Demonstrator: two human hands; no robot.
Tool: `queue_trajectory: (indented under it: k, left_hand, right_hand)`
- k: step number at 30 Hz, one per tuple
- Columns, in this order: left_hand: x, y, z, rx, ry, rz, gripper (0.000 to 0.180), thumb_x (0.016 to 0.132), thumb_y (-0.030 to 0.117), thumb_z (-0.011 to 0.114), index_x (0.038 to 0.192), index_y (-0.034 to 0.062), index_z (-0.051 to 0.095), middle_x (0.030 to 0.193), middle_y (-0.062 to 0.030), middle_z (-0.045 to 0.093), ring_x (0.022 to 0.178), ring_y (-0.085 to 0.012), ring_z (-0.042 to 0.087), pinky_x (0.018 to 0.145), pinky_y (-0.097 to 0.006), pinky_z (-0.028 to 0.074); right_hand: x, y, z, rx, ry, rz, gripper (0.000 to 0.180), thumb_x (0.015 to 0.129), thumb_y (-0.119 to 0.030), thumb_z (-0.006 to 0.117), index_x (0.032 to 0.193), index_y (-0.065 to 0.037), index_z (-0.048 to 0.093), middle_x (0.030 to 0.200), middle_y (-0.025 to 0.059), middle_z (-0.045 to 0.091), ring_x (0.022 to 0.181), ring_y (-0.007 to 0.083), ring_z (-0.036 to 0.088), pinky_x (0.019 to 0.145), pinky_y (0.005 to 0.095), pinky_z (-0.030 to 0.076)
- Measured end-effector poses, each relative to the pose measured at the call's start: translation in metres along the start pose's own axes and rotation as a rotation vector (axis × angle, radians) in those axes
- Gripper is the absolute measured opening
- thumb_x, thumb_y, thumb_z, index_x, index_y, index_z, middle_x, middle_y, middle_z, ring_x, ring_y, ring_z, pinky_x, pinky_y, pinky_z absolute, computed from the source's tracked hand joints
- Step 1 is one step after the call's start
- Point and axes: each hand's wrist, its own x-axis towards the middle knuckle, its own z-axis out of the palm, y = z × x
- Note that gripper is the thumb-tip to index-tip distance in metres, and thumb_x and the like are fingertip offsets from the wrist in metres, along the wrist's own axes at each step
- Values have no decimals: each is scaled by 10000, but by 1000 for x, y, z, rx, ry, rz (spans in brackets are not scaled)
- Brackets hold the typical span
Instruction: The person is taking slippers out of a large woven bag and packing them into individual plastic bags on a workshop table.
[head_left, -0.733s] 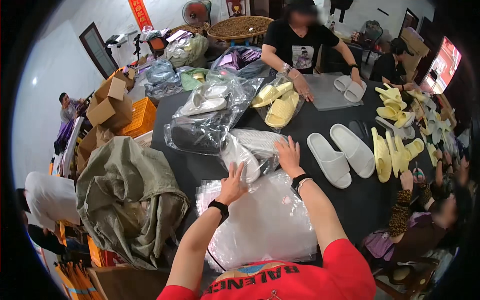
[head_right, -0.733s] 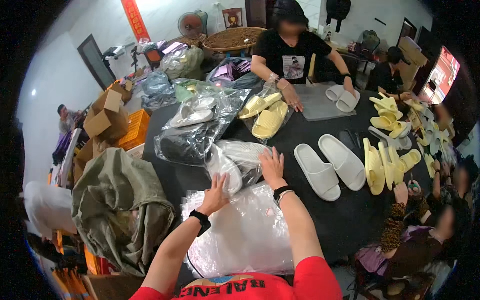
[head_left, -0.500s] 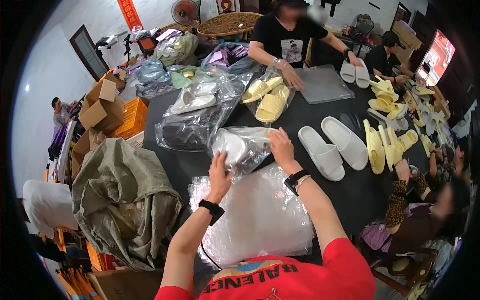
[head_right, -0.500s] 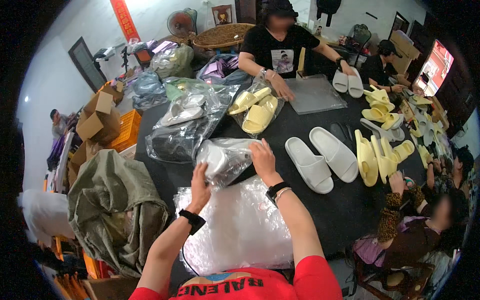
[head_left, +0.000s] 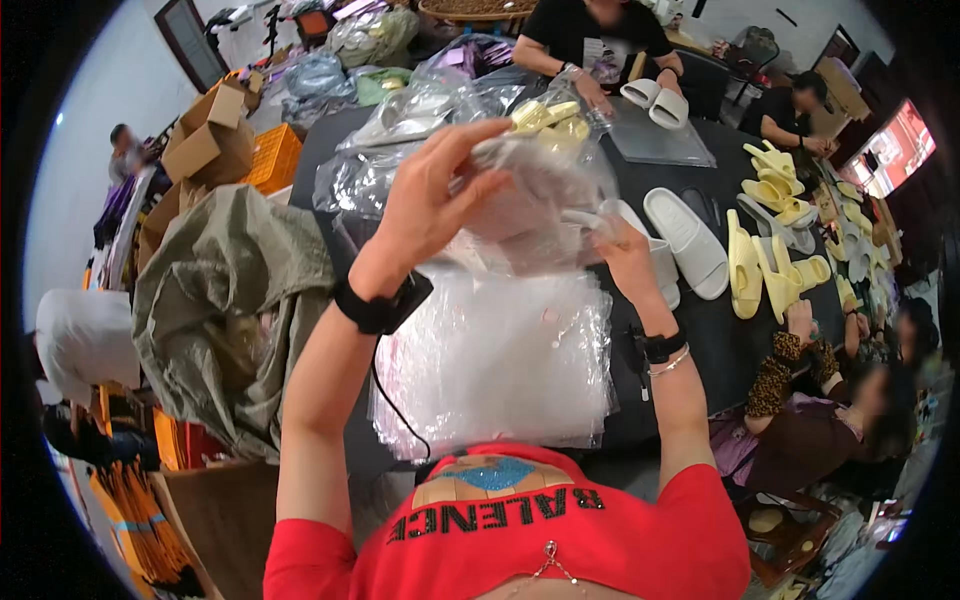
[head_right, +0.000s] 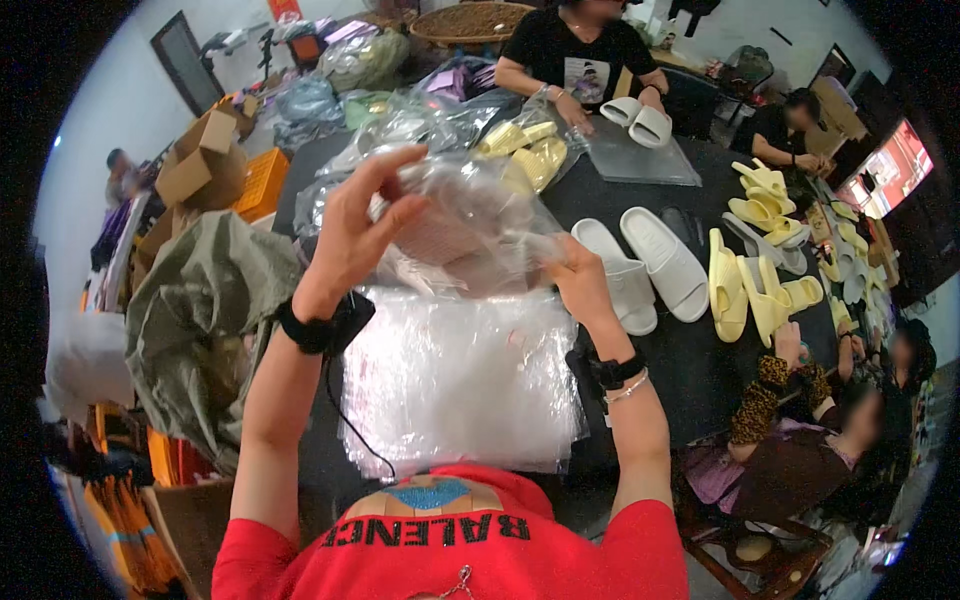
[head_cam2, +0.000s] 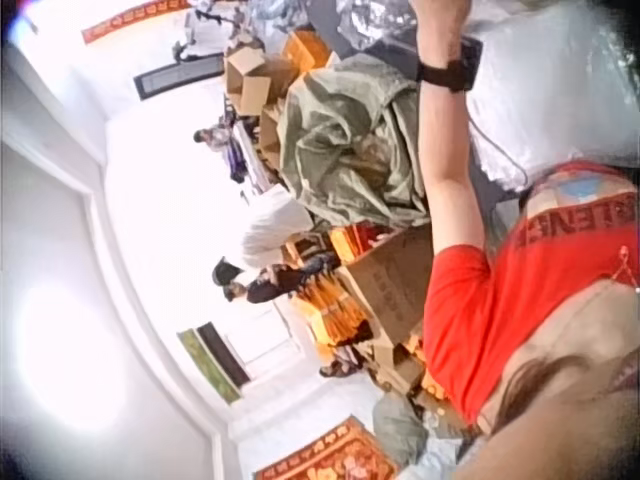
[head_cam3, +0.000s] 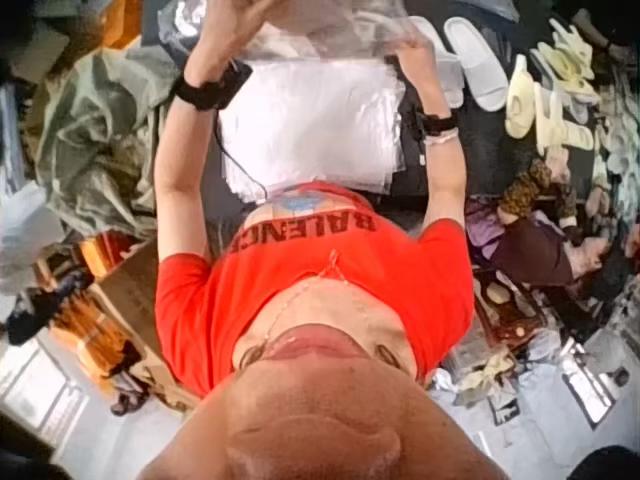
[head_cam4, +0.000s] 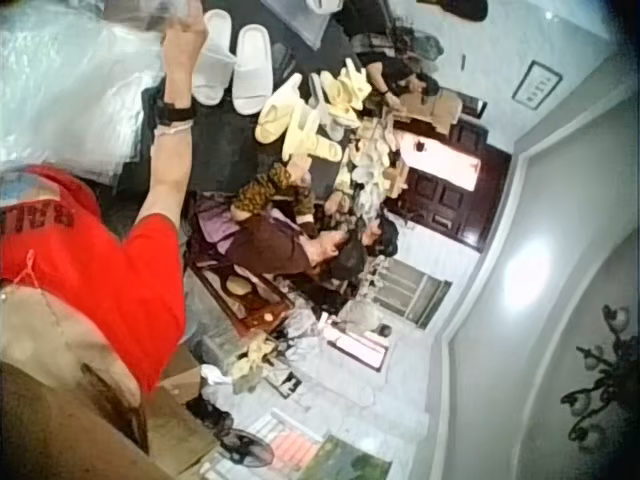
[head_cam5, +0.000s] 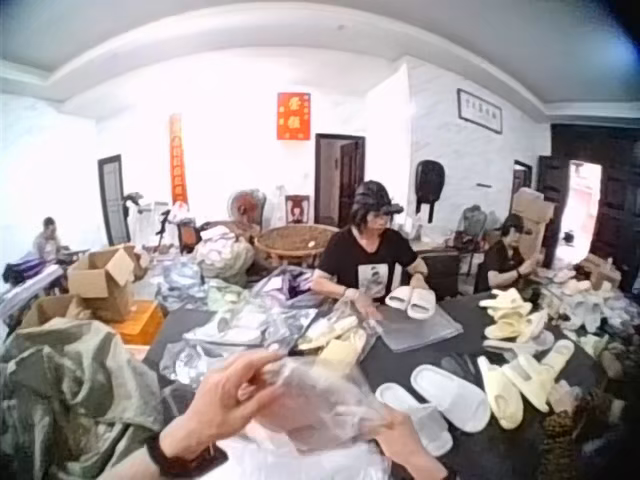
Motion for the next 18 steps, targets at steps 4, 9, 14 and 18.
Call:
queue_trajectory:
  k: [4,9,14,18]
  left_hand:
    - [-42,-27,-8,-109,10,-145,347,854,110,583,1195,73,531,980,-42,605,862,-110,545,776,-255,437]
    - [-179,-92,-20,-364,87,-663,296,902,140,518,1172,17,527,971,-36,592,864,-92,524,730,-229,425]
    - [-282,-92,-10,-149,-28,-953,296,888,194,510,1090,-14,566,953,-100,624,879,-150,565,761,-275,443]
    - [-304,-85,18,-214,-5,-980,385,917,311,465,1146,10,536,943,-99,623,819,-156,577,733,-277,444]
  right_hand:
    - [-62,14,14,372,-220,407,265,864,-168,518,1080,-16,531,907,32,596,702,90,571,466,234,478]
    - [-147,69,39,346,-305,784,463,869,-218,533,1274,-56,376,1059,103,549,883,160,553,537,283,508]
    - [-174,89,26,373,-297,811,569,855,-230,560,1345,-92,306,1161,127,485,981,201,506,632,337,513]
    - [-173,91,30,173,-306,771,484,847,-202,560,1287,-84,393,1024,61,560,825,128,528,582,244,439]
